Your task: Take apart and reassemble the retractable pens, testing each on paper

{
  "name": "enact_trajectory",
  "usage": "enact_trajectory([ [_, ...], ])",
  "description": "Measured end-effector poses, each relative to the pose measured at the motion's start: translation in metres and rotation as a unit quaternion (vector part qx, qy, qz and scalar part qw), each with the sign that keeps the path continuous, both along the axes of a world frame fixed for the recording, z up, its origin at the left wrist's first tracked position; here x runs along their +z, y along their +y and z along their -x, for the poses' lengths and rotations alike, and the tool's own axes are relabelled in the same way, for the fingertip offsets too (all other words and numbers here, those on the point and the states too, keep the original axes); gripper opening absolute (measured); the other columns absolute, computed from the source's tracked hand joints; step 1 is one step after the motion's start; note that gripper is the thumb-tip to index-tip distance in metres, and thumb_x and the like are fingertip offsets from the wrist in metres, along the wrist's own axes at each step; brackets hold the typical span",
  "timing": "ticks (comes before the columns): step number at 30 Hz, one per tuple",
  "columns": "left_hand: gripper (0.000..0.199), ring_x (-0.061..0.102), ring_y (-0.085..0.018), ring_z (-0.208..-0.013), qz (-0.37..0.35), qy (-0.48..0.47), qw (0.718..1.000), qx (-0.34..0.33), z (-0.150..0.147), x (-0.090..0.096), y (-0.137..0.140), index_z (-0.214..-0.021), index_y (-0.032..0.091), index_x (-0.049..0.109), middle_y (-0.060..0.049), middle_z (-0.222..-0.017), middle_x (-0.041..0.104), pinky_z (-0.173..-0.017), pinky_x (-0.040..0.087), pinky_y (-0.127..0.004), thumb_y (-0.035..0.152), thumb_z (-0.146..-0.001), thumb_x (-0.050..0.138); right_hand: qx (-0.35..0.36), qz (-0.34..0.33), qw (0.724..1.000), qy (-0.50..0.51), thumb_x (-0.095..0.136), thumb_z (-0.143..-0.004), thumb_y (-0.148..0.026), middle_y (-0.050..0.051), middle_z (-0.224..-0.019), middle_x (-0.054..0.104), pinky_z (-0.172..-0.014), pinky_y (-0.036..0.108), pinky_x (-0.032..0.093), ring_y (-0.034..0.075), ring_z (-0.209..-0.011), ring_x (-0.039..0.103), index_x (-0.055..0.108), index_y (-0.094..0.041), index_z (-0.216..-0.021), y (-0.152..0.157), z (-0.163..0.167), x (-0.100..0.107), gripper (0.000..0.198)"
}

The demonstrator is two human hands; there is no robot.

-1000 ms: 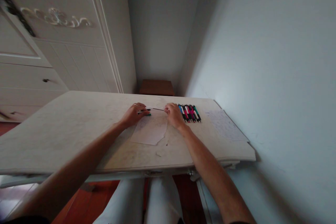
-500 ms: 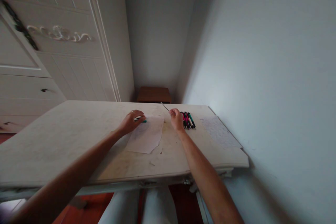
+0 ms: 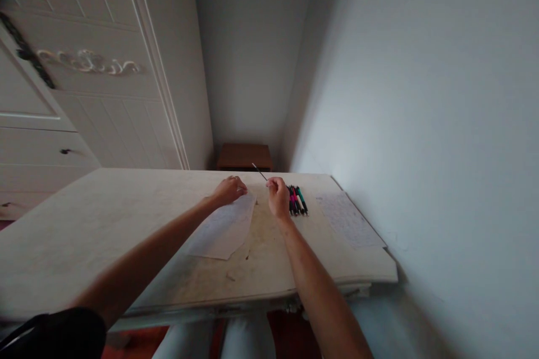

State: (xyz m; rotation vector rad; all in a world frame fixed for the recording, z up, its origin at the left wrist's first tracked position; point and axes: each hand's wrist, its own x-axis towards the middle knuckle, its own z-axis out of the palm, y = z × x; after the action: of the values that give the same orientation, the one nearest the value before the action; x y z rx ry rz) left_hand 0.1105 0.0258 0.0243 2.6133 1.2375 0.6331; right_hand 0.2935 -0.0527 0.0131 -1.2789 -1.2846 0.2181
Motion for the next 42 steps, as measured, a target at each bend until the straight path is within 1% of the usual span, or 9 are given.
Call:
enact_trajectory([
  [3,0.015,0.065,-0.026,-0.093,-0.006,0.003,1.0,-0.002,0.001,0.001,-0.003,-0.08,0.02,0.076,-0.011,-0.092,0.072,-0.086,0.05,-0.037,0.02,-0.081,0.061,0.009,-0.005,1.0,0.001,0.048,-0.086,-0.041,0.007,-0.082,0.068,-0.076,0.034,0.05,0.021,-0.077,0.063,0.056,-0.021,-0.083,-0.002,0.002,0.002,0.021],
  [6,0.017,0.064,-0.025,-0.094,-0.024,-0.02,0.999,-0.013,0.008,0.002,-0.007,-0.084,0.018,0.074,-0.012,-0.093,0.071,-0.088,0.049,-0.038,0.021,-0.084,0.058,0.018,-0.002,1.0,0.002,0.05,-0.086,-0.039,0.007,-0.083,0.068,-0.078,0.035,0.05,0.021,-0.079,0.064,0.057,-0.02,-0.09,-0.003,0.004,0.001,0.021],
  [9,0.019,0.066,-0.022,-0.089,-0.016,-0.099,0.995,-0.026,0.026,0.002,-0.013,-0.087,0.017,0.071,-0.009,-0.091,0.072,-0.084,0.051,-0.034,0.025,-0.088,0.055,0.019,0.004,1.0,0.006,0.053,-0.085,-0.038,0.009,-0.086,0.069,-0.078,0.036,0.051,0.023,-0.082,0.065,0.059,-0.019,-0.097,-0.003,0.005,0.0,0.024],
  [12,0.018,0.067,-0.019,-0.081,0.025,-0.172,0.985,-0.007,0.051,0.002,-0.022,-0.089,0.018,0.07,-0.005,-0.088,0.073,-0.075,0.052,-0.03,0.03,-0.087,0.056,0.033,0.006,0.999,-0.009,0.057,-0.083,-0.039,0.009,-0.089,0.07,-0.076,0.036,0.051,0.023,-0.081,0.065,0.062,-0.018,-0.095,-0.005,0.005,0.0,0.024],
  [17,0.019,0.066,-0.018,-0.078,0.027,-0.24,0.97,0.019,0.093,0.002,-0.037,-0.081,0.018,0.069,-0.003,-0.084,0.074,-0.074,0.052,-0.03,0.034,-0.083,0.06,0.073,-0.03,0.99,-0.113,0.056,-0.089,-0.037,0.008,-0.092,0.07,-0.081,0.038,0.05,0.022,-0.084,0.063,0.069,-0.02,-0.092,-0.013,0.01,0.005,0.021],
  [20,0.021,0.066,-0.017,-0.074,0.034,-0.277,0.96,0.023,0.105,0.001,-0.045,-0.079,0.018,0.069,-0.003,-0.081,0.074,-0.071,0.053,-0.029,0.037,-0.082,0.061,0.091,-0.045,0.975,-0.196,0.056,-0.092,-0.036,0.008,-0.088,0.069,-0.083,0.039,0.049,0.023,-0.087,0.062,0.071,-0.022,-0.089,-0.021,0.017,0.01,0.021],
  [26,0.012,0.065,-0.016,-0.077,0.013,-0.287,0.958,-0.017,0.101,0.003,-0.061,-0.082,0.019,0.07,-0.002,-0.084,0.073,-0.07,0.052,-0.027,0.029,-0.083,0.063,0.13,-0.043,0.955,-0.263,0.055,-0.094,-0.032,0.007,-0.085,0.067,-0.08,0.038,0.049,0.023,-0.087,0.06,0.071,-0.023,-0.092,-0.034,0.032,0.016,0.019],
  [32,0.007,0.066,-0.015,-0.078,-0.014,-0.283,0.958,-0.044,0.099,0.004,-0.064,-0.083,0.02,0.07,-0.002,-0.084,0.073,-0.071,0.052,-0.026,0.019,-0.084,0.063,0.134,-0.044,0.952,-0.273,0.055,-0.094,-0.03,0.007,-0.084,0.065,-0.08,0.038,0.049,0.023,-0.086,0.059,0.071,-0.022,-0.091,-0.036,0.036,0.015,0.018],
  [42,0.007,0.064,-0.015,-0.074,-0.039,-0.245,0.967,-0.057,0.099,0.002,-0.065,-0.084,0.019,0.071,-0.003,-0.083,0.072,-0.072,0.052,-0.027,0.022,-0.085,0.064,0.134,-0.04,0.95,-0.281,0.055,-0.094,-0.031,0.007,-0.085,0.066,-0.08,0.038,0.048,0.023,-0.087,0.059,0.07,-0.022,-0.091,-0.037,0.035,0.014,0.018],
])
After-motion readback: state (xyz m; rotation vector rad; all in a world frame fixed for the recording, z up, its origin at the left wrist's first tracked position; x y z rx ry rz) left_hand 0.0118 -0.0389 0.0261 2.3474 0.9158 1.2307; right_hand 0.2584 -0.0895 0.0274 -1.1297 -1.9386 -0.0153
